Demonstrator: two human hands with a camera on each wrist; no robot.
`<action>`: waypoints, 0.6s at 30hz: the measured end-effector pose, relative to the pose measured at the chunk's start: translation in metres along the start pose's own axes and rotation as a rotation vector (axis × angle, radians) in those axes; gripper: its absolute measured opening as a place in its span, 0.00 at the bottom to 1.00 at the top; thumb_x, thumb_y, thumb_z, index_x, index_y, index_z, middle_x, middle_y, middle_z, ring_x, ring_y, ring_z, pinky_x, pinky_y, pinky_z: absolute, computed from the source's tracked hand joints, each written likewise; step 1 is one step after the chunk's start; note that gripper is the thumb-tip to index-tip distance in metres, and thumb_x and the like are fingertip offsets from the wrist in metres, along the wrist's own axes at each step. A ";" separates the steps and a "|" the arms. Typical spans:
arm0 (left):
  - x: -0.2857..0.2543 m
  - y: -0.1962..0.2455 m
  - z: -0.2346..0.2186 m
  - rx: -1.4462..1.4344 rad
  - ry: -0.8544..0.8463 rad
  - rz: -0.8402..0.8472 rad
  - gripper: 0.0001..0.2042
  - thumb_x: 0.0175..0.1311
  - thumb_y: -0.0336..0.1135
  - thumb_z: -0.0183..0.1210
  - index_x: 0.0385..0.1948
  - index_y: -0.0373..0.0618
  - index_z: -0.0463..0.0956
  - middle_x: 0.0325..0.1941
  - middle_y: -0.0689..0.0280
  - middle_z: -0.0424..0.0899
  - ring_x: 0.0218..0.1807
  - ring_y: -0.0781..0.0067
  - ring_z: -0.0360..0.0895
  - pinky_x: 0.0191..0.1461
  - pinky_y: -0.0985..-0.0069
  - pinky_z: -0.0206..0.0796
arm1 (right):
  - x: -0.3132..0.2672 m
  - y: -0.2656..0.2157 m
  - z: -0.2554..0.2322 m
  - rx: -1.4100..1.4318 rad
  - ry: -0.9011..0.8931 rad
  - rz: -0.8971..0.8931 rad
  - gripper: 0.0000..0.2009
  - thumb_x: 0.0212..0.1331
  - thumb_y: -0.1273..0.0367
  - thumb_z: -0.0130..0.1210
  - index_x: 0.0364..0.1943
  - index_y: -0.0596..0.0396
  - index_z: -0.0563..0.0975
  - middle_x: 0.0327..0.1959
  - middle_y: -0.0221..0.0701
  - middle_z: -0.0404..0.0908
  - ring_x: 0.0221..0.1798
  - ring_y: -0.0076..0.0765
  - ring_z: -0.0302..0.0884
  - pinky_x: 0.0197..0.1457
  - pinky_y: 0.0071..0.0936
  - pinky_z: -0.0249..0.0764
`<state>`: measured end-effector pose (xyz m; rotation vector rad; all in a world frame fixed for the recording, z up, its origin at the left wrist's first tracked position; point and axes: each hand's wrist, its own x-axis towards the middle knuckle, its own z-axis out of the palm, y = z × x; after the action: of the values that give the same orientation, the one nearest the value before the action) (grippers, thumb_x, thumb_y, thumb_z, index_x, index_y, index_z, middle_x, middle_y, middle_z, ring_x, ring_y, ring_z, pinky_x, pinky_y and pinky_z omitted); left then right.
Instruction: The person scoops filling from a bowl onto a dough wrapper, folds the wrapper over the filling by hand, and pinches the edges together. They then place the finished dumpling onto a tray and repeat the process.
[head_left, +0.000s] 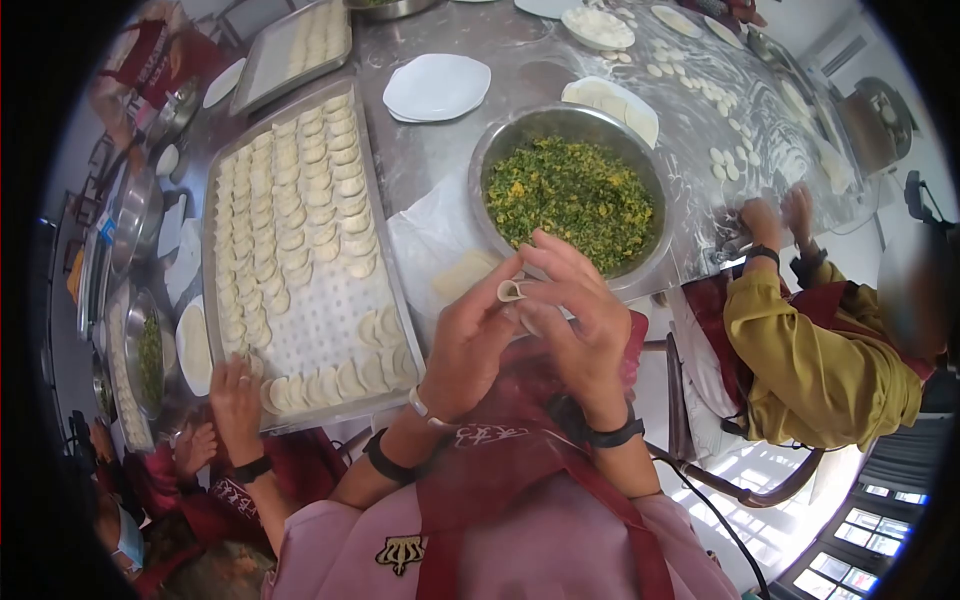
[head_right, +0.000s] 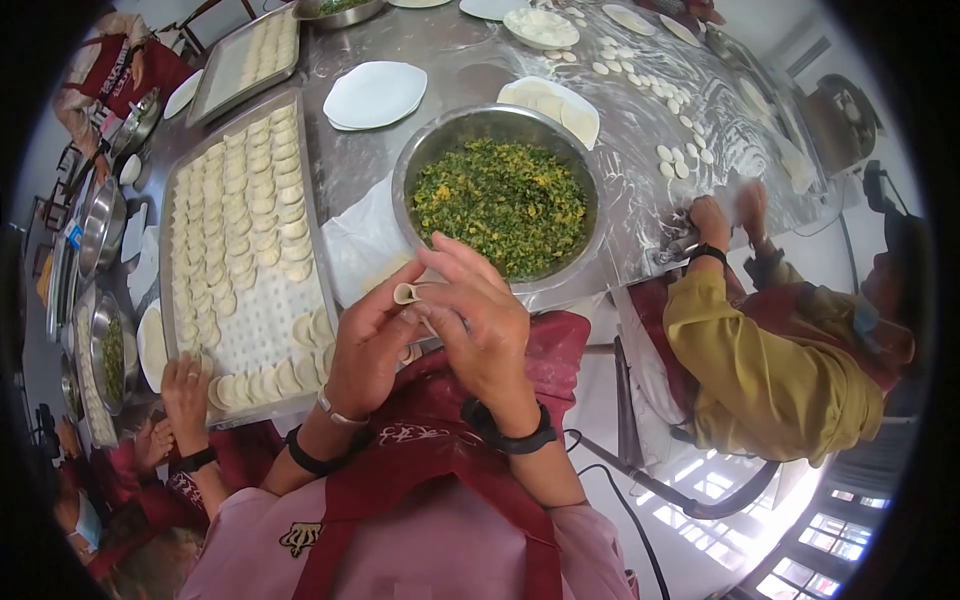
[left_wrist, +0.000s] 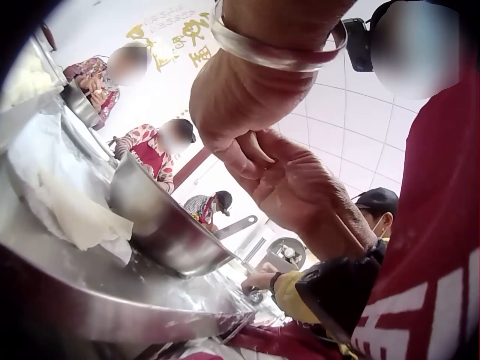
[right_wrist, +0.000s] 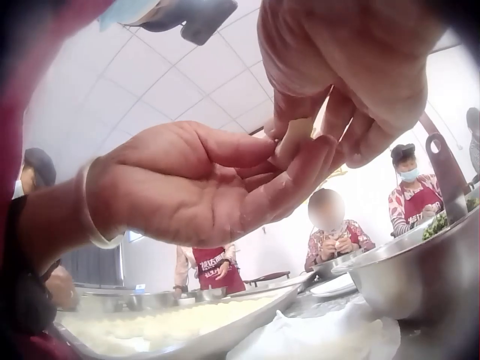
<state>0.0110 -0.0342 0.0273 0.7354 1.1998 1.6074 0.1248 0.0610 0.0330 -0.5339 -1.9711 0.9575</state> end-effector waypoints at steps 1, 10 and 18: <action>0.001 -0.001 0.000 0.006 0.000 0.001 0.24 0.72 0.25 0.49 0.69 0.33 0.61 0.55 0.62 0.80 0.53 0.79 0.77 0.54 0.80 0.72 | -0.001 0.000 0.000 -0.001 -0.003 -0.009 0.08 0.49 0.78 0.64 0.35 0.59 0.84 0.51 0.41 0.84 0.62 0.51 0.77 0.62 0.40 0.73; 0.005 0.009 -0.003 0.139 -0.074 0.003 0.29 0.67 0.23 0.51 0.72 0.36 0.57 0.53 0.64 0.79 0.43 0.86 0.72 0.41 0.86 0.65 | -0.002 0.002 -0.002 -0.019 -0.025 0.099 0.16 0.49 0.77 0.66 0.45 0.60 0.83 0.57 0.42 0.81 0.66 0.52 0.74 0.66 0.41 0.70; 0.001 0.010 -0.005 0.155 -0.089 -0.040 0.32 0.67 0.21 0.49 0.74 0.37 0.51 0.54 0.64 0.78 0.44 0.84 0.71 0.42 0.84 0.65 | -0.002 0.004 -0.001 0.173 -0.070 0.095 0.12 0.49 0.77 0.66 0.41 0.58 0.84 0.54 0.38 0.84 0.66 0.49 0.73 0.66 0.40 0.70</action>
<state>0.0033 -0.0357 0.0353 0.8671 1.2762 1.4451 0.1263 0.0630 0.0289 -0.5060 -1.9160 1.2082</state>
